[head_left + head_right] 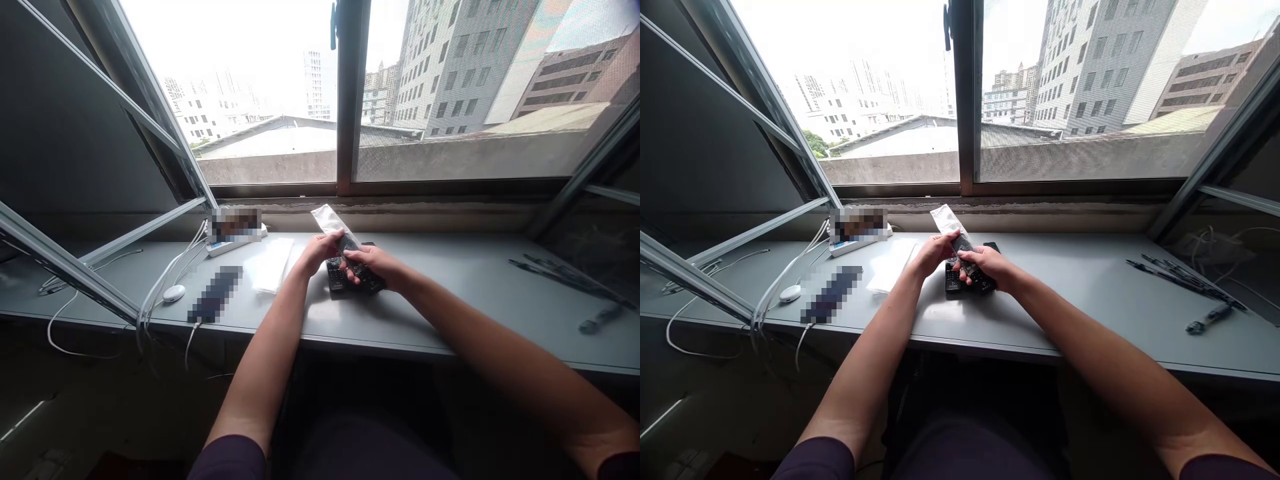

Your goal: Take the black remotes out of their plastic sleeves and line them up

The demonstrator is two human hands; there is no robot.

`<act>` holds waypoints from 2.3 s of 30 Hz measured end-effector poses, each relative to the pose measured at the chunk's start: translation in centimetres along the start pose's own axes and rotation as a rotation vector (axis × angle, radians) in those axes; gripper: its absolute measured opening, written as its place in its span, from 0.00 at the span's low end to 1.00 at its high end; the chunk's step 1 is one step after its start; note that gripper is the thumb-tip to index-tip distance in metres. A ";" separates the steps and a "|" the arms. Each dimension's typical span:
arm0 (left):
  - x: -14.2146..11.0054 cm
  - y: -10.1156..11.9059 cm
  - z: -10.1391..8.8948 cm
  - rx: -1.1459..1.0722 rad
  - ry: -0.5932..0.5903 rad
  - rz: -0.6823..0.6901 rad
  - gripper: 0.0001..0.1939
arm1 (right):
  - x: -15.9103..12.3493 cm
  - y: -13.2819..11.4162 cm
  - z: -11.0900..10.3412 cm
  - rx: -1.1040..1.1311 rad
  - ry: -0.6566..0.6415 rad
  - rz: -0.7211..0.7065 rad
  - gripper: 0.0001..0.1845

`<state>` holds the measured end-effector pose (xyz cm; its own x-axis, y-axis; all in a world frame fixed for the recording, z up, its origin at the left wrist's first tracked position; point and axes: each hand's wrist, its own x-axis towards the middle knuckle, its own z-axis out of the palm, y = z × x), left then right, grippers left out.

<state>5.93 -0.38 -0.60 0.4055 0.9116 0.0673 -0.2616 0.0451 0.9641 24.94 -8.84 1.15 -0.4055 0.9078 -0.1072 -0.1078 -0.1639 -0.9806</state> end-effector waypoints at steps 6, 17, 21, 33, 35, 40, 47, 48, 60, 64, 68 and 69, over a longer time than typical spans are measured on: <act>1.0 -0.1 -0.4 -0.163 0.233 0.098 0.16 | 0.0 -0.2 -0.1 0.032 -0.012 0.037 0.12; 1.5 0.3 -1.5 -0.162 0.488 0.237 0.12 | 0.5 -0.9 -1.4 0.173 0.329 -0.205 0.06; 0.9 0.3 -0.4 -0.089 0.286 0.177 0.18 | 0.0 -1.2 -1.6 0.043 0.180 -0.113 0.18; 1.2 0.8 -1.7 -0.232 0.257 0.046 0.14 | -1.5 -1.7 -1.0 -0.306 -0.270 0.130 0.36; 1.4 0.8 -2.3 -0.278 0.309 0.043 0.14 | -1.6 -1.7 -0.9 -0.320 -0.338 0.156 0.35; 1.6 0.9 -3.2 -0.253 0.372 0.032 0.13 | -1.9 -1.6 -0.4 -0.330 -0.494 0.178 0.32; 1.5 0.1 -2.8 -0.059 0.454 -0.081 0.09 | -1.8 -1.4 -0.3 -0.266 -0.421 0.153 0.32; 1.5 0.0 -2.8 -0.033 0.470 -0.078 0.09 | -1.8 -1.3 -0.4 -0.253 -0.404 0.150 0.32; -0.1 -0.5 -4.3 0.493 0.649 0.140 0.28 | -1.2 -1.0 -0.7 -0.092 -0.213 0.055 0.22; -0.7 -0.9 -3.8 0.690 0.616 0.038 0.27 | -0.5 -0.6 -1.1 0.043 -0.070 -0.011 0.18; -0.8 -0.8 -3.7 0.718 0.625 0.031 0.24 | -0.2 -1.0 -1.3 0.225 -0.016 0.042 0.21; -0.8 -0.7 -3.7 0.734 0.623 0.036 0.23 | -0.2 -1.1 -1.3 0.261 -0.010 0.048 0.22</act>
<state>2.55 0.41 -2.30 -0.1851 0.9704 0.1552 0.4342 -0.0609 0.8988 26.36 -8.32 2.05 -0.4250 0.8928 -0.1495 -0.3184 -0.3020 -0.8986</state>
